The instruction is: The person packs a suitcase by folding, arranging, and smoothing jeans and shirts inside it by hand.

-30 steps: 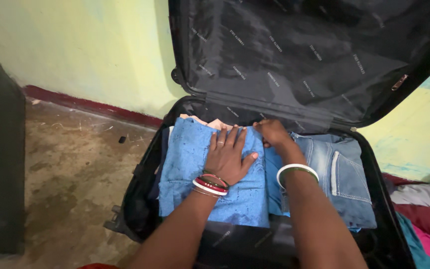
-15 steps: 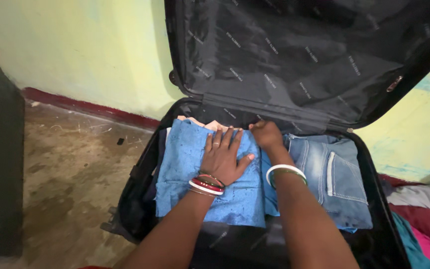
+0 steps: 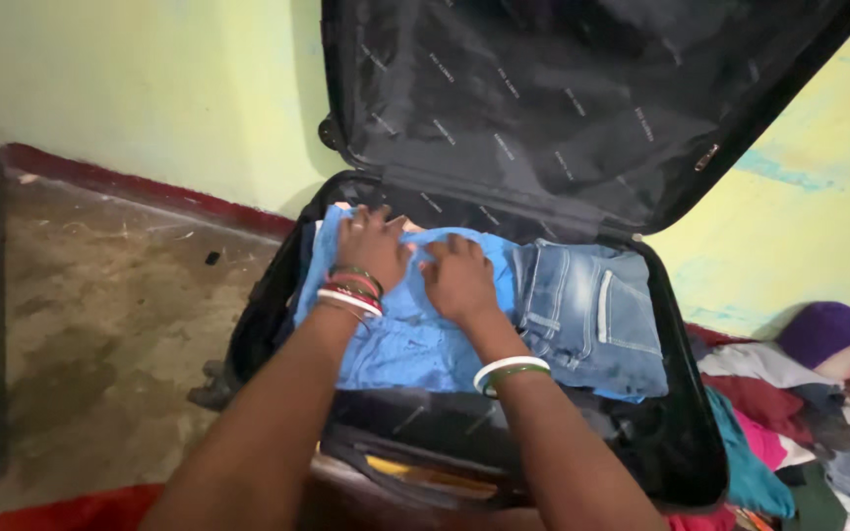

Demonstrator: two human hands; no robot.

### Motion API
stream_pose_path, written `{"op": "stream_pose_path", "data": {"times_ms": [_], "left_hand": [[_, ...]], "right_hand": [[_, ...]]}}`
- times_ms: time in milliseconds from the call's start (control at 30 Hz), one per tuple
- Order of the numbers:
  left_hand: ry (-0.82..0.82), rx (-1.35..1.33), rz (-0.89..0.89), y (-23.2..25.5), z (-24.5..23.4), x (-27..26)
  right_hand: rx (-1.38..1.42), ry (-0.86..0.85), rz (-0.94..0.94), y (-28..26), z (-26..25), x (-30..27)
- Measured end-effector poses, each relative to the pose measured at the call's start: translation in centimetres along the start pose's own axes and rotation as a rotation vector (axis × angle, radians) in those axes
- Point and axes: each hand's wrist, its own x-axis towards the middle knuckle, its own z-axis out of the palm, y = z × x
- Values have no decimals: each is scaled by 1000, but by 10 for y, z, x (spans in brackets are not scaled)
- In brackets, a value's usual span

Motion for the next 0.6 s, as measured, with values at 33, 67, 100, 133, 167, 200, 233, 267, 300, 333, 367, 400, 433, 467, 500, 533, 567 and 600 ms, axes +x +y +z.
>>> {"op": "stream_pose_path", "data": {"times_ms": [33, 67, 100, 133, 167, 200, 233, 267, 300, 333, 367, 400, 433, 467, 500, 533, 567, 600], "left_hand": [[95, 58, 30, -9, -8, -3], [189, 121, 61, -18, -15, -6], [187, 129, 60, -27, -22, -9], [140, 204, 17, -37, -28, -13], [94, 278, -26, -45, -33, -18], [92, 283, -27, -50, -35, -24], [159, 252, -27, -53, -36, -29], [225, 215, -27, -55, -35, -33], [223, 217, -28, -55, -33, -38], [259, 224, -14, -53, -32, -40], [294, 232, 0, -50, -32, -42], [307, 236, 2, -47, -35, -44], [313, 220, -7, -43, -39, -48], [317, 205, -15, -39, -43, -50], [327, 209, -13, -37, -49, -50], [289, 150, -3, -33, -52, -52], [251, 90, 7, -31, -55, -54], [250, 89, 8, -27, -56, -55]], "right_hand": [[-76, 20, -86, -2, 4, -10], [-148, 40, -173, -5, 9, -15], [-139, 41, -174, -5, 12, -16], [-155, 18, -157, -2, 13, -17], [-172, -5, -141, 0, 14, -19], [-166, -5, -142, 2, 15, -21], [-167, 8, -141, 4, 15, -22], [-172, 19, -138, 5, 16, -23], [-171, 18, -139, 5, 18, -26], [-159, 16, -132, 6, 18, -25], [-148, 14, -125, 7, 18, -24], [-149, 26, -132, 5, 17, -23], [-144, 32, -125, 4, 17, -24], [-138, 36, -117, 4, 17, -24], [-137, 46, -122, 3, 18, -23], [-136, 76, -134, 3, 19, -26], [-134, 106, -146, 3, 18, -27], [-135, 106, -144, 3, 18, -27]]}}
